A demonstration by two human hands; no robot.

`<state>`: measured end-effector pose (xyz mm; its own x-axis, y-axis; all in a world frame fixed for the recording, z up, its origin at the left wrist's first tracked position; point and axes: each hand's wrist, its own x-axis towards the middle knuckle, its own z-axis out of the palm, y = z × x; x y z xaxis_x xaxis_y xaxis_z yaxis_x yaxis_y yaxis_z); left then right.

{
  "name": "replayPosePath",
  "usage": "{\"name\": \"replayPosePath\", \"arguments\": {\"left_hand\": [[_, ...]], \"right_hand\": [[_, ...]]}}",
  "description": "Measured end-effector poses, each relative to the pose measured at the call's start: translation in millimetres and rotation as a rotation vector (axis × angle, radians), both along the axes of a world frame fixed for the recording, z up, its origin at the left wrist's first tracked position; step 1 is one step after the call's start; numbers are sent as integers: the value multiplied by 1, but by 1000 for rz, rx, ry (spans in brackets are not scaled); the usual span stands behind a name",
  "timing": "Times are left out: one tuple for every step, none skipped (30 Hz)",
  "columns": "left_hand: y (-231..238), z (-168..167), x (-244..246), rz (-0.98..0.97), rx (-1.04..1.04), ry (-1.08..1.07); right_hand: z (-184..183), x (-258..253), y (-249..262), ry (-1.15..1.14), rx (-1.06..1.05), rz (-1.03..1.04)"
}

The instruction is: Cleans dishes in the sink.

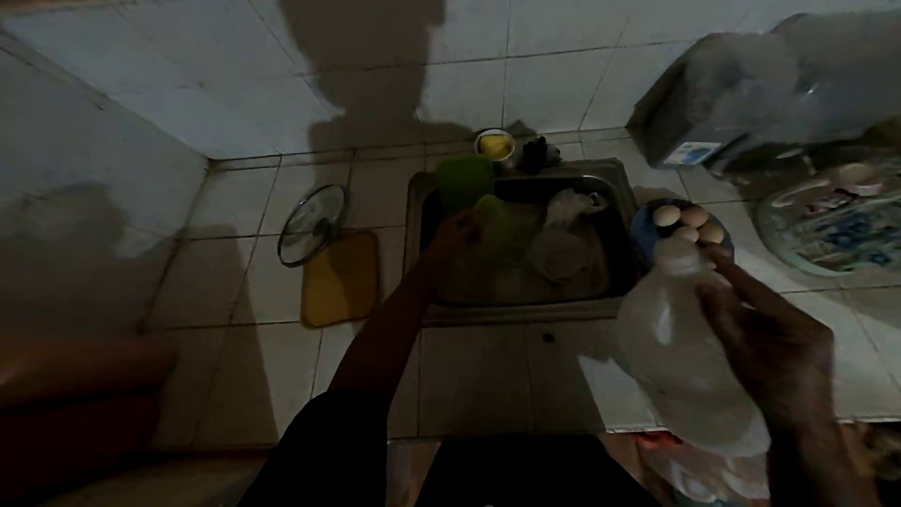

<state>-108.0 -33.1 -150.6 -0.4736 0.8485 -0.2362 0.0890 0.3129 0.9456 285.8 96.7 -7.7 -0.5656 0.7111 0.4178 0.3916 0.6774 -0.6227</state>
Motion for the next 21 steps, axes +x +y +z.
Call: {"name": "replayPosePath", "arguments": {"left_hand": [[4,18,0,60,-17,-57],[14,45,1,133,-44,-113],[21,66,1,203,-43,-146],[25,85,0,236,-22,-169],[24,102,-1,211,0,-152],[22,115,1,130,-8,-80],[19,123,7,-6,-41,43],[17,123,17,-170,-87,178],[15,109,29,-314,-130,297],[10,88,43,-423,-182,380],[3,56,54,-513,-212,453],[-3,30,61,-612,-274,510],[-8,10,65,-684,-343,546],[-10,0,65,-705,-397,571],[-6,5,64,-655,-413,550],[2,19,62,-536,-410,516],[18,36,55,-361,-394,493],[43,45,41,-168,-358,544],[69,52,22,-20,-319,654],[90,54,0,56,-299,786],[104,49,-23,89,-290,864]], "right_hand": [[1,10,1,19,17,-32],[2,19,1,33,30,-64],[1,27,1,48,33,-89],[1,34,2,56,37,-98],[0,37,1,65,48,-97],[0,38,0,69,52,-98],[0,38,-2,67,57,-96],[0,35,-3,55,71,-89],[0,31,-4,42,98,-79],[0,25,-5,31,132,-68],[1,19,-6,20,157,-57],[1,15,-6,1,176,-48],[1,11,-7,-12,183,-41],[2,5,-7,-20,187,-33],[2,-1,-6,-15,184,-17],[1,-7,-6,-13,175,6],[1,-15,-6,-15,164,34],[1,-24,-6,-33,159,58],[0,-34,-7,-64,153,75],[-1,-46,-7,-98,149,83],[-2,-57,-8,-142,143,89]]}}
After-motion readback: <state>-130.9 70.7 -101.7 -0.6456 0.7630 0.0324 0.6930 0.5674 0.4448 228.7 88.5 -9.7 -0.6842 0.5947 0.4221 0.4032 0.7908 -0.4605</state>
